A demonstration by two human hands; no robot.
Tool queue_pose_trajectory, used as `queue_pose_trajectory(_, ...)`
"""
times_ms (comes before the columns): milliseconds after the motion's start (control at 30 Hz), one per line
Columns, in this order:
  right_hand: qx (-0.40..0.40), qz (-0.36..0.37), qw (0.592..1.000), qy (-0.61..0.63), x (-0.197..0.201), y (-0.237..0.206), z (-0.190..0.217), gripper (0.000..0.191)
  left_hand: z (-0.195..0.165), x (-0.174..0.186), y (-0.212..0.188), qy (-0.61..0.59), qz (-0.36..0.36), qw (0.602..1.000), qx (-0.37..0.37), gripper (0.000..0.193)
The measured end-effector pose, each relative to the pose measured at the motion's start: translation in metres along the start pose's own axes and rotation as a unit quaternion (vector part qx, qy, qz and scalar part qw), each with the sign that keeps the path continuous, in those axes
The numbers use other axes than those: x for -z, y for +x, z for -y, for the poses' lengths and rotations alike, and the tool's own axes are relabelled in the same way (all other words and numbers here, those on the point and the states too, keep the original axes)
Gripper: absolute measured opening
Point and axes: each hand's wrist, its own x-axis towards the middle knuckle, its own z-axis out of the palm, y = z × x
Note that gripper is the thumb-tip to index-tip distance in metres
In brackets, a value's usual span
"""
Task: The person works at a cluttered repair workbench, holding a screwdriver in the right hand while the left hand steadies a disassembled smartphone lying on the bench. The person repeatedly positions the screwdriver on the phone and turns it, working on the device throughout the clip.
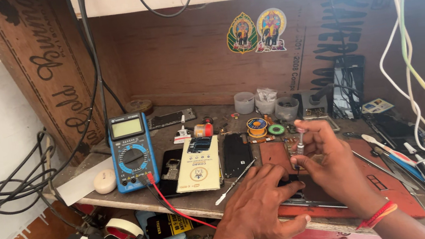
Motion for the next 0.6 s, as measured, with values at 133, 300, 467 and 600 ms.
queue_pose_trajectory(133, 0.09, 0.034, 0.995, 0.023, 0.0031, 0.0024, 0.0022, 0.065, 0.0006, 0.0, -0.0001, 0.002, -0.006, 1.0, -0.009, 0.062)
queue_pose_trajectory(300, -0.003, 0.004, 0.999, -0.037, -0.0012, 0.004, 0.0036, 0.07, 0.001, -0.0006, -0.0011, 0.0, 0.002, 1.0, 0.006, 0.063)
queue_pose_trajectory(467, 0.039, 0.025, 0.999, -0.009, 0.0032, 0.0058, 0.0025, 0.068, 0.0015, 0.0001, -0.0003, 0.004, 0.0, 1.0, -0.007, 0.064)
queue_pose_trajectory(600, 0.022, -0.007, 1.0, 0.004, 0.0037, 0.0048, 0.0014, 0.067, 0.0004, -0.0005, -0.0011, -0.005, 0.016, 1.0, 0.018, 0.064)
